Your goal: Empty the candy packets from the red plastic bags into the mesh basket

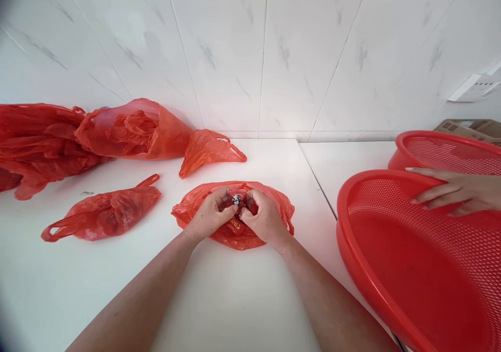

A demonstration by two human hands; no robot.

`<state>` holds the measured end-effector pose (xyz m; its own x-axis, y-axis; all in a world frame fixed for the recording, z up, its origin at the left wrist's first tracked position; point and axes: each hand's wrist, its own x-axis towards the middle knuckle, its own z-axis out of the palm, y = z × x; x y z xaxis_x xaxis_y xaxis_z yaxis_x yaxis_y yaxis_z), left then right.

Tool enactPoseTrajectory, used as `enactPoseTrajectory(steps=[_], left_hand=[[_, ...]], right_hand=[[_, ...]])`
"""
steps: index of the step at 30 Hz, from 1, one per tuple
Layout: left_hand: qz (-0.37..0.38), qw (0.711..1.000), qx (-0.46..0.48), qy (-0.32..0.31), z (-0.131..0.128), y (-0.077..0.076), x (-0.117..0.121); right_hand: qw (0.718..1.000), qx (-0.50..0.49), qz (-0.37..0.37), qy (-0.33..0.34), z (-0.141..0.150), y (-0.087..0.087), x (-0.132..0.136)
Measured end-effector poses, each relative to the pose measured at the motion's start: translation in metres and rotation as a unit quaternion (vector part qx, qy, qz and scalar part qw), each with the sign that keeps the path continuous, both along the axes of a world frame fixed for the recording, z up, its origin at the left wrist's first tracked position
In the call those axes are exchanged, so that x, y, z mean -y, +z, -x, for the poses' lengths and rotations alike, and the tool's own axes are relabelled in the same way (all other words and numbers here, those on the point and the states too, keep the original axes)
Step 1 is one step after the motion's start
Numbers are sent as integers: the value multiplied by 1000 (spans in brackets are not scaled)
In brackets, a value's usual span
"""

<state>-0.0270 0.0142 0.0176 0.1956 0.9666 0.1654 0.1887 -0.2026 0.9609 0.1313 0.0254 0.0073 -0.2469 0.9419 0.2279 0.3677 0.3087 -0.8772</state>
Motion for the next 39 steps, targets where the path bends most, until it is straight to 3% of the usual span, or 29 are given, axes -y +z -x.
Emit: enactPoseTrajectory(steps=[5,9,13,17,21,27,32,39], left_hand=[[-2,999,4,48,1,-4,-3],[-1,997,-3,83,5,-15,-9],[5,983,-65,171,12,-26,-14],[42,961,-171,211,16,-28,-14],[40,938,-274,209,13,-21,-10],[-26,925,-347,150,11,-16,-10],[-62,901,-398,162,12,-16,-14],[20,912,-371,173,12,-14,-7]], right_hand=[[1000,-10,3,27,1,-2,-1],[1000,9,-6,-10,1,-7,-2],[995,40,-17,-88,-1,-12,-5],[994,68,-10,-80,-3,-13,-8],[992,114,-35,-49,-2,-14,-8],[978,190,-79,7,-1,-17,-8],[981,169,-91,18,-3,-19,-9],[978,182,-97,-16,-10,-18,-11]])
